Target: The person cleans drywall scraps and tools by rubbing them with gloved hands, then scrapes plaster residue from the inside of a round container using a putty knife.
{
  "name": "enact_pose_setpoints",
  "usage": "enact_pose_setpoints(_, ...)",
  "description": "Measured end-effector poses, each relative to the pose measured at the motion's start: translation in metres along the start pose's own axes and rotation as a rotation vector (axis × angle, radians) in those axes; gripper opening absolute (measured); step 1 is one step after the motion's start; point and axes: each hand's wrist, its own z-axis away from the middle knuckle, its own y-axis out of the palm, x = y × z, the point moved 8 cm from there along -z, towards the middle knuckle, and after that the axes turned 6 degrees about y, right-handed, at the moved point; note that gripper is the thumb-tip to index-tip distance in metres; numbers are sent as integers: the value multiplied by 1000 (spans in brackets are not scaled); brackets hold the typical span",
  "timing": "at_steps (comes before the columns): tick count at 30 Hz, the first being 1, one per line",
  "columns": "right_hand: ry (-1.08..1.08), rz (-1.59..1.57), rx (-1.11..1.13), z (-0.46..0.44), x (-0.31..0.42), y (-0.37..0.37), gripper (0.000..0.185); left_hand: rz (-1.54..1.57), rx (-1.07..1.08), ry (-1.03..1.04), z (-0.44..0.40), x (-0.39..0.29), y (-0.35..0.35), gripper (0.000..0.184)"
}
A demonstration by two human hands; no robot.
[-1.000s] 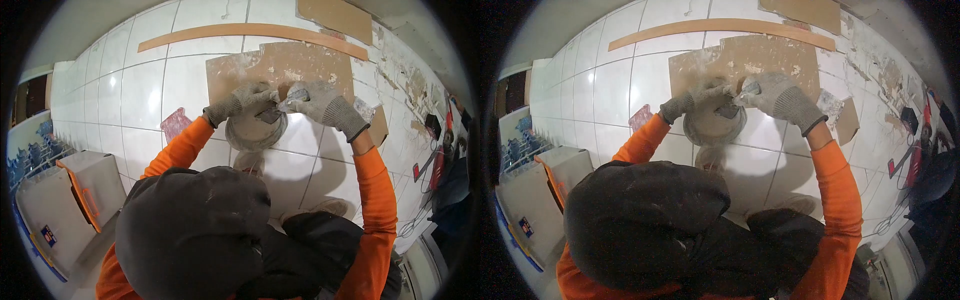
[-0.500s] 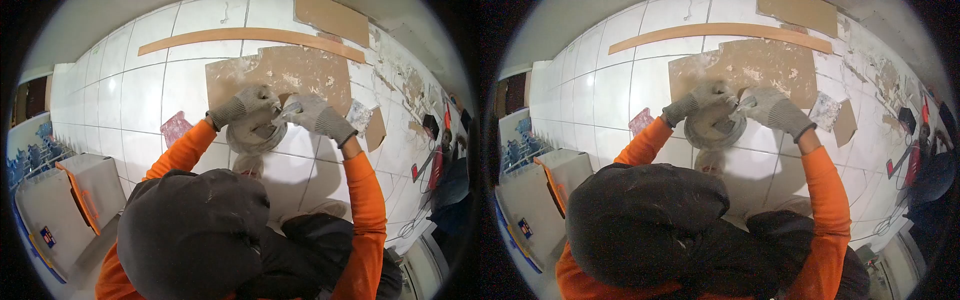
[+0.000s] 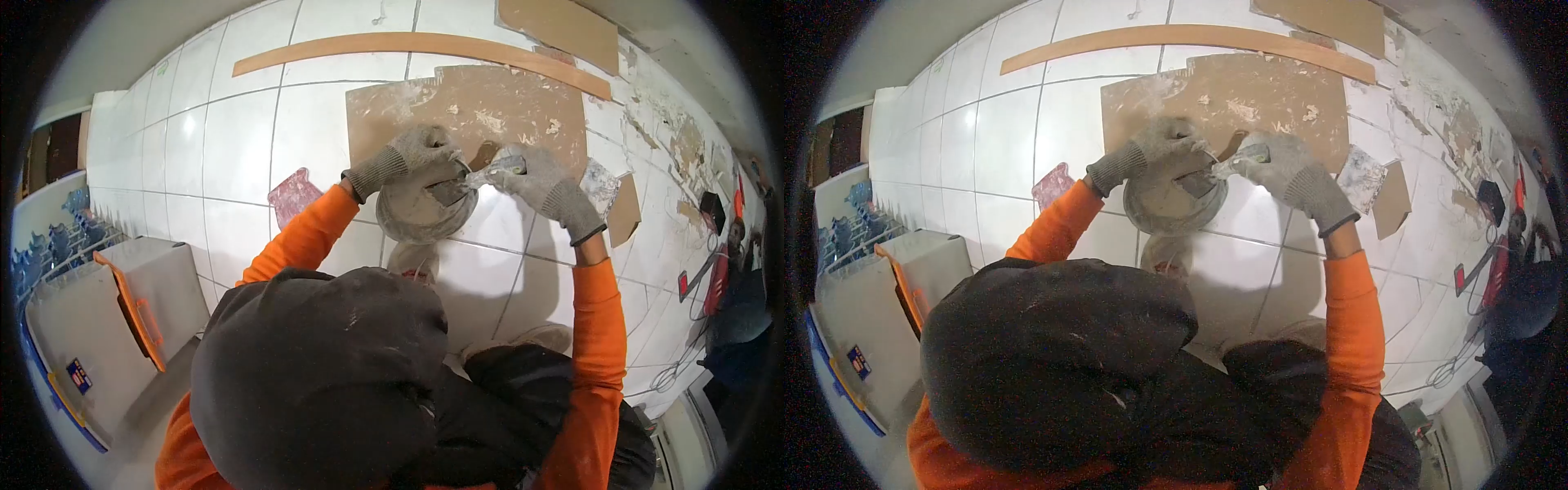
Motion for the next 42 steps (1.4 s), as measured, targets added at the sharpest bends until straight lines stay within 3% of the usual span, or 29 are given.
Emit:
enact_pose_setpoints(2, 70, -34, -29, 0, -20, 23, 38, -23, -7, 33, -3, 2, -1, 39)
enact_pose_setpoints(3, 22, 200, -342, 4, -27, 31, 38, -64, -9, 55, -7, 9, 0, 38)
enact_pose_setpoints(6, -47, -145, -118, 15, -20, 25, 45, -48, -3, 95, -10, 13, 0, 35)
enact_pose_setpoints(7, 74, -120, -112, 18, -35, 23, 39, -23, 0, 100, -6, 14, -1, 34)
enact_pose_setpoints(10, 123, -148, -121, 18, -42, 38, 36, -60, -4, 3, -4, 16, -2, 35)
enact_pose_setpoints(11, -63, -195, -262, 15, -43, 53, 37, -34, -1, 18, -5, 16, -1, 34)
enact_pose_setpoints(14, 182, -319, -170, 30, -47, 51, 38, 36, -28, 37, -3, 22, -4, 34)
enact_pose_setpoints(15, 141, -437, -185, 36, -49, 46, 37, 53, -59, 25, 4, 20, -7, 35)
enact_pose_setpoints(19, 137, -219, -295, 48, -60, 40, 39, 290, -278, -244, 37, 48, -13, 39)
enact_pose_setpoints(22, 65, 123, -349, 52, -69, 46, 42, 338, -417, -198, 59, 33, -19, 41)
enact_pose_setpoints(25, 146, 164, -296, 59, -52, 44, 45, 448, -365, -202, 63, 32, -12, 41)
enact_pose_setpoints(28, 267, 358, -114, 60, -51, 63, 46, 378, -357, -193, 62, 37, -14, 46)
enact_pose_setpoints(31, 184, 187, -214, 65, -52, 88, 49, 514, -380, -149, 60, 30, -13, 45)
enact_pose_setpoints(33, 44, 52, -318, 68, -51, 100, 51, 544, -431, -252, 67, 25, -11, 46)
enact_pose_setpoints(40, 149, 16, -435, 66, -54, 127, 45, 582, -453, -315, 76, 23, -9, 45)
enact_pose_setpoints(42, 157, -37, -333, 57, -50, 125, 41, 621, -474, -306, 76, 31, -7, 44)
